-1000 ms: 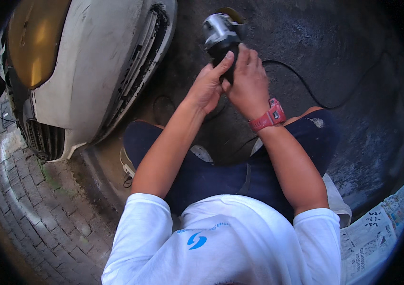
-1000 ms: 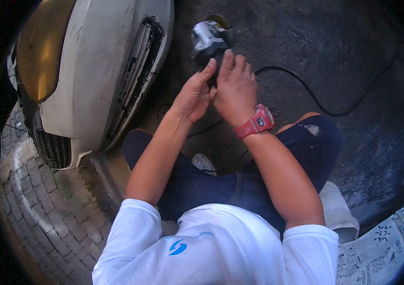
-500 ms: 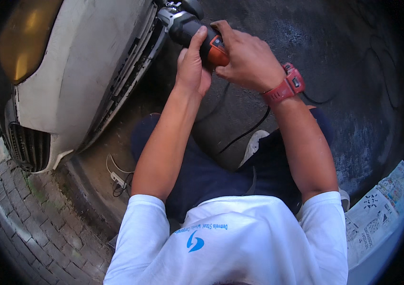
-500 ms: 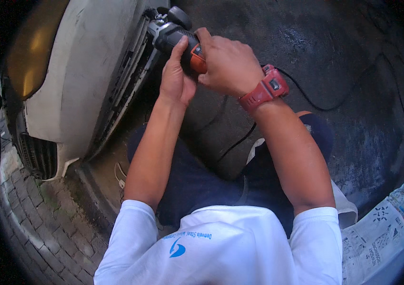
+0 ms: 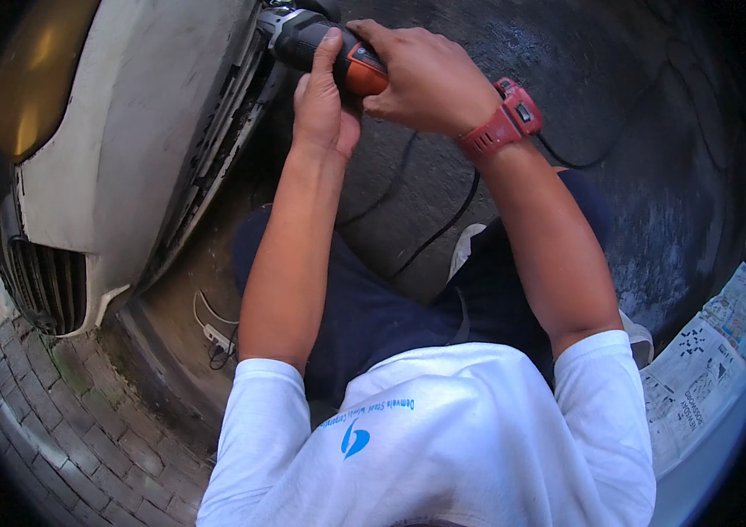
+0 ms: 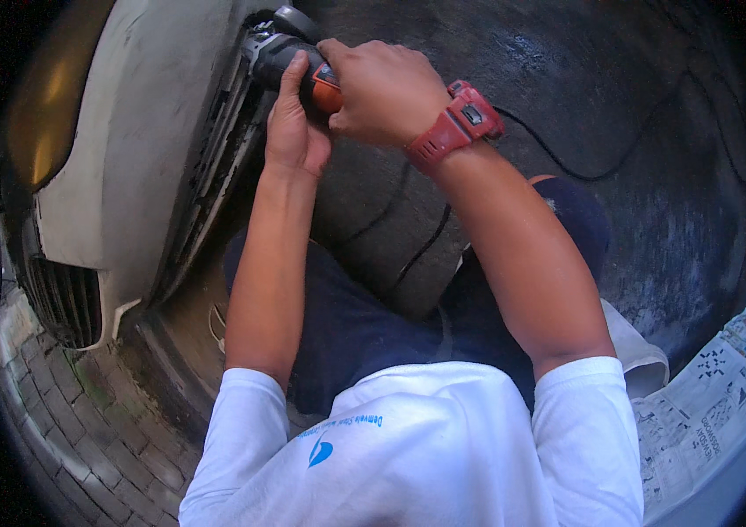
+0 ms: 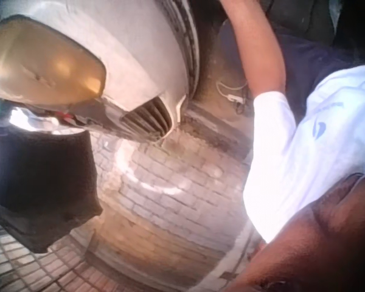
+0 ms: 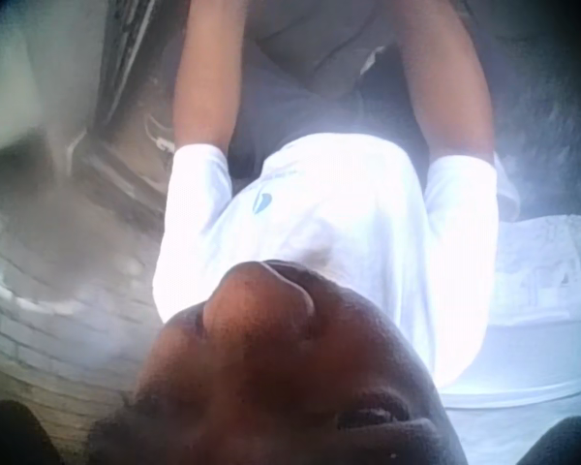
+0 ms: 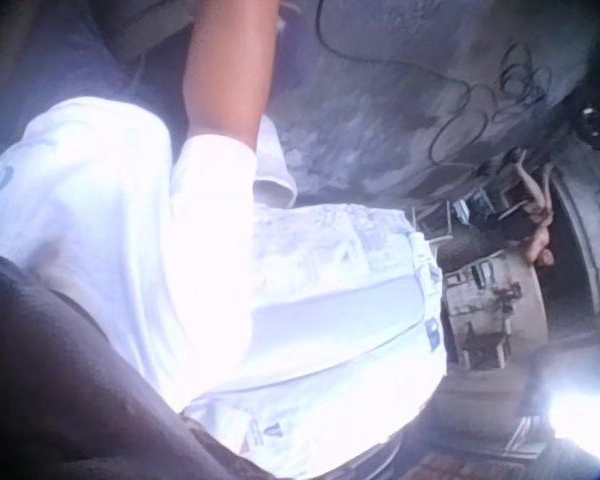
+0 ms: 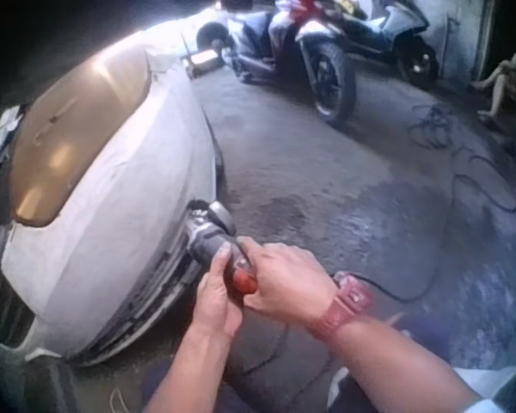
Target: The person uses an angle grinder to remove paint and smooth the surface of a detached car bumper. They hold the bumper with one hand and operate the grinder with the other, moving along the edges and flat areas.
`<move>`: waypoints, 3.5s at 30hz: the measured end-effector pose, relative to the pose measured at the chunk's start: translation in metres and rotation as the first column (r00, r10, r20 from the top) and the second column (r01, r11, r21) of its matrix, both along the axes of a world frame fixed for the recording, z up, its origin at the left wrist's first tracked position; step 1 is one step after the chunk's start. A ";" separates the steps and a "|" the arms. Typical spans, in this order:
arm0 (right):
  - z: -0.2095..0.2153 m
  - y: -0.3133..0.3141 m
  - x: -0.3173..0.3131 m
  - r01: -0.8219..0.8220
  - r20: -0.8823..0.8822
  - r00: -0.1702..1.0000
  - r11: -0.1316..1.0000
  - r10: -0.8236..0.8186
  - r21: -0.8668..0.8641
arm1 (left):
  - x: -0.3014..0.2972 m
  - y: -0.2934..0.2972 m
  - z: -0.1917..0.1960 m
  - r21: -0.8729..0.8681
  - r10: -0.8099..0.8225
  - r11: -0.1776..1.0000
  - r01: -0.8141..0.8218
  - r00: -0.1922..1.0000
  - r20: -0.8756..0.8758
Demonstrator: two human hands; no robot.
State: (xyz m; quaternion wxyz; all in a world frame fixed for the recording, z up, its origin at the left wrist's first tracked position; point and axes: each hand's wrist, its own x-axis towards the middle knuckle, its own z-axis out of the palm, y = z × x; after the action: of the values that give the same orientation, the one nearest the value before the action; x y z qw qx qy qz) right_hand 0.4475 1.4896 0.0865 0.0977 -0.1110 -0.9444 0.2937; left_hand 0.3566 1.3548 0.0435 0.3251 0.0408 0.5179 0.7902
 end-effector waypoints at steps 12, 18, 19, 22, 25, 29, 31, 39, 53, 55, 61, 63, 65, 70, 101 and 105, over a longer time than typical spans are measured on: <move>-0.008 0.002 -0.009 0.005 -0.055 0.998 0.999 -0.002 0.046 | -0.006 -0.001 -0.004 0.025 -0.006 1.000 0.006 1.000 0.000; -0.009 0.000 -0.013 0.027 -0.087 0.996 0.999 -0.023 0.046 | -0.012 -0.002 -0.005 0.028 -0.008 1.000 0.008 1.000 -0.013; -0.009 0.000 -0.013 0.035 -0.101 0.994 0.998 -0.030 0.048 | -0.016 -0.001 -0.006 0.017 -0.001 1.000 0.001 1.000 -0.012; -0.009 -0.001 -0.014 0.043 -0.108 0.993 0.998 -0.038 0.052 | -0.018 -0.002 -0.011 -0.020 0.032 0.999 -0.032 0.999 -0.029; -0.007 0.000 -0.015 0.026 -0.064 0.998 0.998 -0.022 0.051 | -0.020 -0.003 -0.015 -0.024 0.007 1.000 -0.008 0.999 -0.033; -0.007 0.000 -0.016 0.033 -0.055 0.998 0.998 -0.030 0.060 | -0.026 -0.002 -0.012 -0.007 -0.026 1.000 0.026 0.999 0.038; -0.008 -0.001 -0.018 0.045 -0.059 0.997 0.997 -0.041 0.069 | -0.027 -0.001 -0.009 0.016 -0.039 0.999 0.038 0.999 0.026; -0.011 -0.004 -0.023 0.055 -0.075 0.996 0.996 -0.050 0.067 | -0.014 0.001 -0.004 0.027 0.009 1.000 -0.009 1.000 -0.001; -0.003 -0.005 -0.010 0.037 -0.052 0.998 0.999 -0.036 0.014 | -0.007 -0.003 0.002 -0.028 -0.048 0.998 0.048 0.999 0.011; -0.003 -0.007 -0.012 0.053 -0.078 0.996 0.998 -0.051 0.026 | -0.008 -0.002 0.003 -0.015 -0.055 0.998 0.055 0.998 0.022; -0.005 -0.009 -0.015 0.064 -0.063 0.996 0.997 -0.061 0.046 | -0.012 -0.004 0.006 -0.001 -0.087 0.996 0.087 0.996 0.013; -0.006 -0.009 -0.017 0.048 -0.071 0.997 0.996 -0.043 0.071 | -0.012 -0.003 0.005 0.007 -0.078 0.997 0.078 0.997 0.024; -0.005 -0.013 -0.022 0.095 -0.121 0.989 0.993 -0.086 0.075 | -0.012 -0.001 0.004 0.017 -0.060 0.998 0.060 0.998 0.011; -0.008 -0.015 -0.028 0.090 -0.045 0.995 0.994 -0.087 0.067 | -0.018 -0.003 0.003 0.022 -0.074 0.997 0.073 0.997 0.010; -0.012 -0.007 -0.015 0.076 -0.033 0.996 0.997 -0.078 -0.032 | -0.006 -0.003 0.005 0.007 -0.102 0.995 0.102 0.995 -0.008; -0.013 -0.012 -0.022 0.108 -0.105 0.988 0.994 -0.110 -0.022 | -0.007 -0.005 0.005 0.009 -0.069 0.998 0.069 0.997 0.018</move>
State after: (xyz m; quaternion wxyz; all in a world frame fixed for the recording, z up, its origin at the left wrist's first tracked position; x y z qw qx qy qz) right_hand 0.4254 1.4778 0.0736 0.1626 -0.1475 -0.9279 0.3013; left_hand 0.3493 1.3500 0.0488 0.3566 0.0530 0.5099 0.7811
